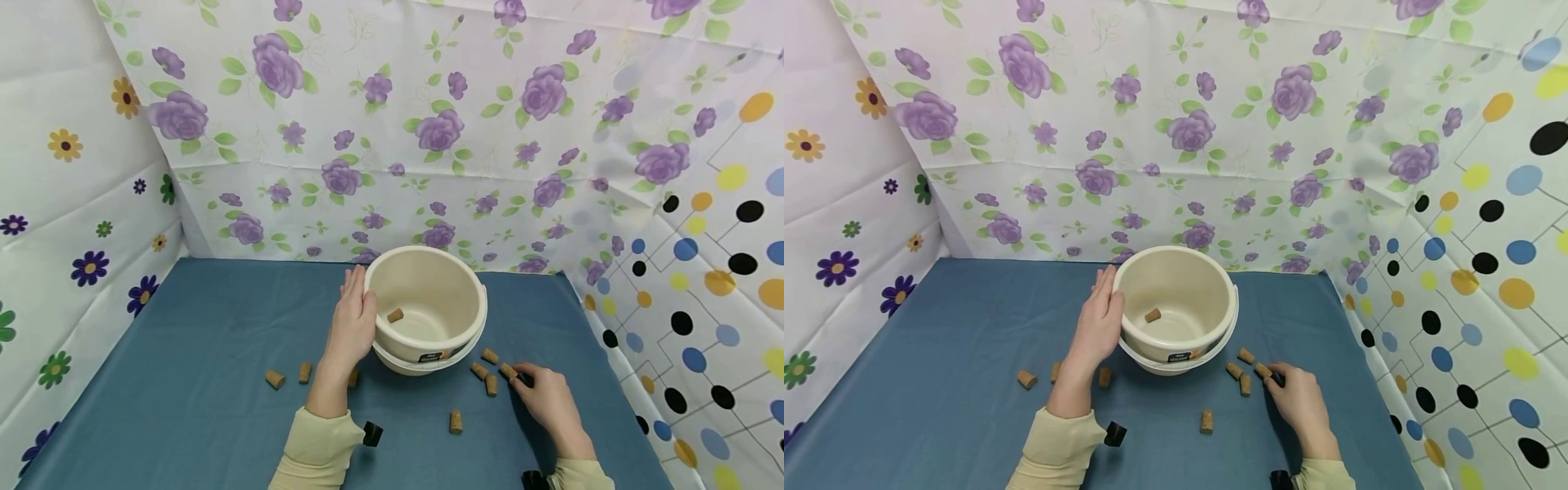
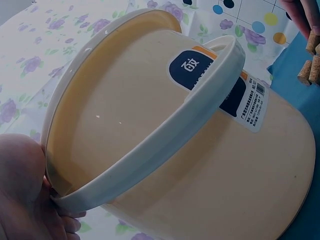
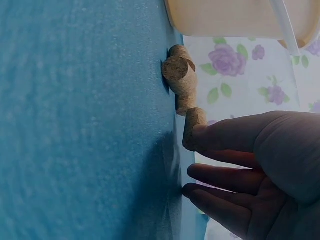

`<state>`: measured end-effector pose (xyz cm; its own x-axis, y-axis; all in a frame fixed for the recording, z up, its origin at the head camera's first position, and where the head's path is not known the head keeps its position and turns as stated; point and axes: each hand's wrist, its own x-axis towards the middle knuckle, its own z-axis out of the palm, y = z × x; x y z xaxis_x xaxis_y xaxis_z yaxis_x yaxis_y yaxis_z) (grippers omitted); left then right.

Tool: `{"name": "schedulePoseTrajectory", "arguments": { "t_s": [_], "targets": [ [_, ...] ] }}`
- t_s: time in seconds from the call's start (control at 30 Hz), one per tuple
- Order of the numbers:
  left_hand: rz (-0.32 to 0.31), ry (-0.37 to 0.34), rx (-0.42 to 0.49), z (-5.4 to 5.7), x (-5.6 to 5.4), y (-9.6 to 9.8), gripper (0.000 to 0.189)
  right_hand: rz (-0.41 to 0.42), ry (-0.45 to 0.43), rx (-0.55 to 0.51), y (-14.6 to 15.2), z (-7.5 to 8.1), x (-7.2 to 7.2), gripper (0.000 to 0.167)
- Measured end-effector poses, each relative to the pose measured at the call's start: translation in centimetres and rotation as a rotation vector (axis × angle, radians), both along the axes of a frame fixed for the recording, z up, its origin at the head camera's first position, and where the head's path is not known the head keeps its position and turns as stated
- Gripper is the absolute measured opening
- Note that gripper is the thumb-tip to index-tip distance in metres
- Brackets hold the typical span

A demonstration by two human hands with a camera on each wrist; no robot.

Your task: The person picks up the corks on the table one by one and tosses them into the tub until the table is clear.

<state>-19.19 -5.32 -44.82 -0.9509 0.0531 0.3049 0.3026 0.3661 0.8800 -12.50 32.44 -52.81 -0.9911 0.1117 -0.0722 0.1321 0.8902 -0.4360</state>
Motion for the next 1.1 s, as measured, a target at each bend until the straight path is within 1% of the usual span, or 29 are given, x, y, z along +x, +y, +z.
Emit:
{"name": "schedulePoseTrajectory", "arguments": {
  "t_s": [0.2,0.63,0.87,1.1],
  "targets": [
    [0.003,0.006,-0.002,0.0,-0.1,0.0,0.057,-0.011,-0.008,-0.012,0.1,0.5,0.2,0.034],
    [0.004,-0.007,-0.003,-0.1,-0.1,0.0,0.058,-0.015,0.044,-0.019,-0.2,1.7,1.0,0.035],
    [0.007,-0.005,-0.003,0.0,-0.1,0.0,0.058,-0.046,0.049,-0.053,-0.5,2.5,1.2,0.037],
    [0.01,-0.001,-0.007,-0.1,-0.1,0.0,0.058,-0.048,0.082,-0.079,-0.7,3.4,1.4,0.04]
  ]
}}
